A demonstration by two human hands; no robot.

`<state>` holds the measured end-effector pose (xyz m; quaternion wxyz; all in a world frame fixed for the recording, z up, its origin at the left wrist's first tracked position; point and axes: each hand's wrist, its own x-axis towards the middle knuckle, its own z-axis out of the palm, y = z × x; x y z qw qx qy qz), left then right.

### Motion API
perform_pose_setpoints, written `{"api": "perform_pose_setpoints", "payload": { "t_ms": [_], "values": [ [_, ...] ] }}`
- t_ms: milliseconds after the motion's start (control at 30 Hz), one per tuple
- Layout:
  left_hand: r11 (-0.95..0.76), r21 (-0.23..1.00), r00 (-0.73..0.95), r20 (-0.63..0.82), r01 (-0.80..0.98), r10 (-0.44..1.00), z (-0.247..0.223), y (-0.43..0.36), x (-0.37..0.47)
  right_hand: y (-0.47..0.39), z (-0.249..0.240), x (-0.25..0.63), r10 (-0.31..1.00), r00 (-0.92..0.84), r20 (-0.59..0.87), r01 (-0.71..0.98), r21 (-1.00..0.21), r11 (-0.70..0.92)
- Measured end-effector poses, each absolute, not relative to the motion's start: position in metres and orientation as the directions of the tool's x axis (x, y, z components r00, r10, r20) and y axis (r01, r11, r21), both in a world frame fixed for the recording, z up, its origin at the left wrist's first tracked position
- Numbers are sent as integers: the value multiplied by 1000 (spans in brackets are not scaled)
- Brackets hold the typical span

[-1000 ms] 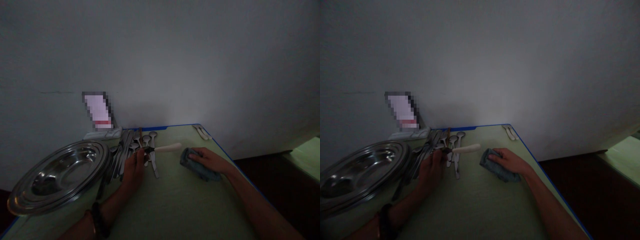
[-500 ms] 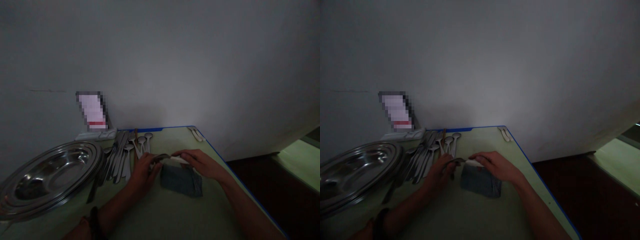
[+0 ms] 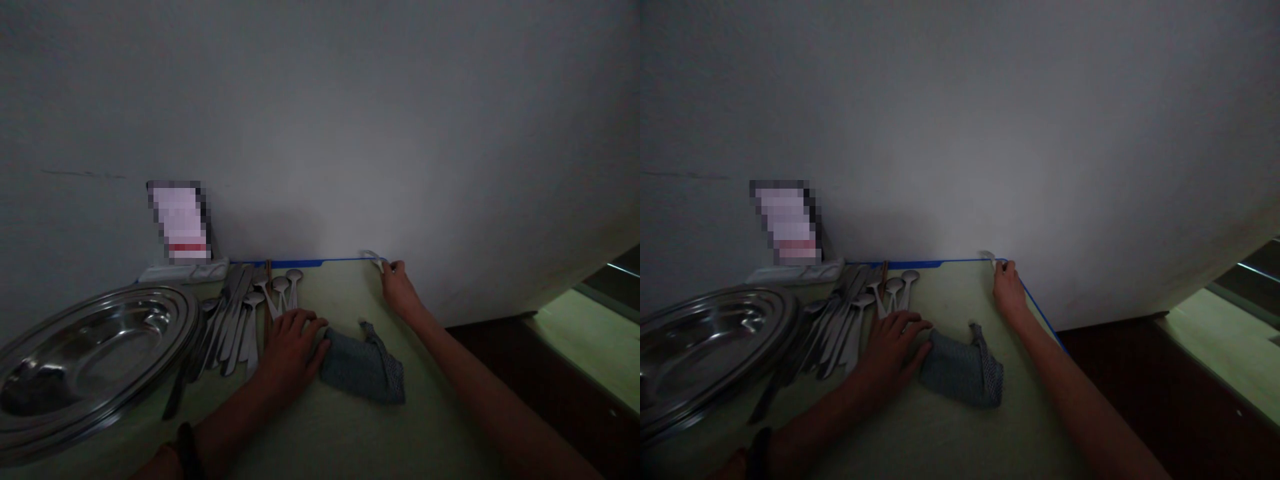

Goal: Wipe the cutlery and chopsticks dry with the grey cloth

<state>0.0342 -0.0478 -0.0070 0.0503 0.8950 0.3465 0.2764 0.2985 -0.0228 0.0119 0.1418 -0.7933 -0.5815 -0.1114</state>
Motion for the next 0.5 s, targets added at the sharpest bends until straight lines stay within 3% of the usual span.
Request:
{"api": "perform_pose_setpoints", "payload": {
  "t_ms": [267, 500],
  "values": [
    [-745, 304, 609, 435, 594, 663, -11, -46, 33, -3, 1, 285, 857, 336, 392, 913, 87, -398],
    [-725, 307, 616, 384, 617, 687, -10, -47, 33, 0, -7, 287, 855, 301, 422, 908, 146, -392]
  ]
}}
